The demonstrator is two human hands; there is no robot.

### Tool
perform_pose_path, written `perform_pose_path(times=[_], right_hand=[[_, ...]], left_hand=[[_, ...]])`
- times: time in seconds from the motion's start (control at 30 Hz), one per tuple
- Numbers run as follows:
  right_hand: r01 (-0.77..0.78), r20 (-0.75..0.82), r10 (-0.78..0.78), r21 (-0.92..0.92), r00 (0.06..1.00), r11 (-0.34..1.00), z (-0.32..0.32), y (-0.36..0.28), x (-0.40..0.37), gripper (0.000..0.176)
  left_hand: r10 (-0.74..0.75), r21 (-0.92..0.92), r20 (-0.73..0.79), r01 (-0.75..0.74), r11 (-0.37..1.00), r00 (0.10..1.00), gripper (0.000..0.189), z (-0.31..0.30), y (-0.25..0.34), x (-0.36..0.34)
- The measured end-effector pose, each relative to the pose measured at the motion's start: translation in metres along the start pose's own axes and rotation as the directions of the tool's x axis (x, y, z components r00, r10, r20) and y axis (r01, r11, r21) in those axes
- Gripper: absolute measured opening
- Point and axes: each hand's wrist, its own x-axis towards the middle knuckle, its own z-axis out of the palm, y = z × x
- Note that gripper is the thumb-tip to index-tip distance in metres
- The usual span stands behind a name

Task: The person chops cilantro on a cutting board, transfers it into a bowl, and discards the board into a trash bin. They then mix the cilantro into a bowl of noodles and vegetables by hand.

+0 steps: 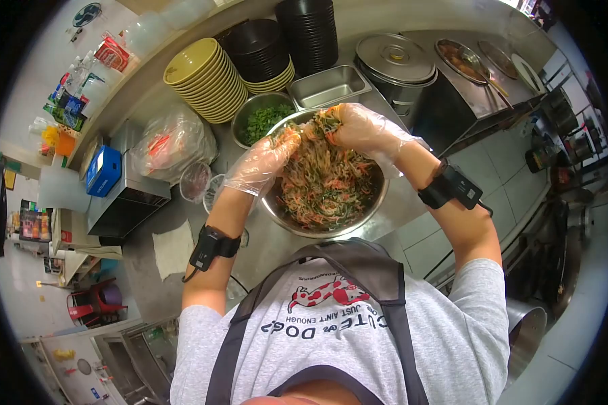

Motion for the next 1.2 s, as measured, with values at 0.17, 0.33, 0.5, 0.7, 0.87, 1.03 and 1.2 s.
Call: perform_pose_path(times=[0.17, 0.33, 0.5, 0.7, 0.87, 1.03, 1.2], right_hand=[[0.005, 0.031, 0.0, -0.153, 1.0, 0.988, 0.006, 0.001, -0.002, 0.034], [-0.068, 0.207, 0.128, -0.272, 0.97, 0.96, 0.014, 0.03, 0.009, 0.032], [-0.172, 0.255, 0.209, -0.163, 0.944, 0.972, 0.044, 0.092, 0.028, 0.044], [-0.573, 0.381, 0.449, 0.338, 0.809, 0.746, 0.115, 0.189, 0.078, 0.06], [-0.637, 0.561, 0.345, 0.488, 0.753, 0.597, 0.123, 0.18, 0.07, 0.076], [-0.625, 0.565, 0.286, 0.612, 0.774, 0.484, 0.099, 0.136, 0.051, 0.056], [-0.414, 0.412, 0.113, 0.778, 0.904, 0.473, 0.065, 0.117, 0.036, 0.036]], left_hand=[[-0.087, -0.051, 0.045, 0.089, 0.995, 0.995, 0.055, -0.004, -0.02, 0.002], [-0.383, -0.486, 0.035, 0.35, 0.801, 0.923, 0.057, 0.009, -0.064, -0.002], [-0.588, -0.794, 0.171, 0.463, 0.392, 0.791, 0.067, 0.044, -0.129, 0.007], [-0.828, -0.81, -0.285, 0.341, 0.477, 0.482, 0.097, 0.054, -0.253, 0.054], [-0.791, -0.719, -0.361, 0.393, 0.573, 0.493, 0.091, 0.054, -0.3, 0.076], [-0.535, -0.885, -0.201, 0.082, 0.458, 0.82, 0.066, 0.043, -0.23, 0.056], [-0.301, -0.716, -0.203, 0.068, 0.694, 0.932, 0.056, 0.02, -0.179, 0.043]])
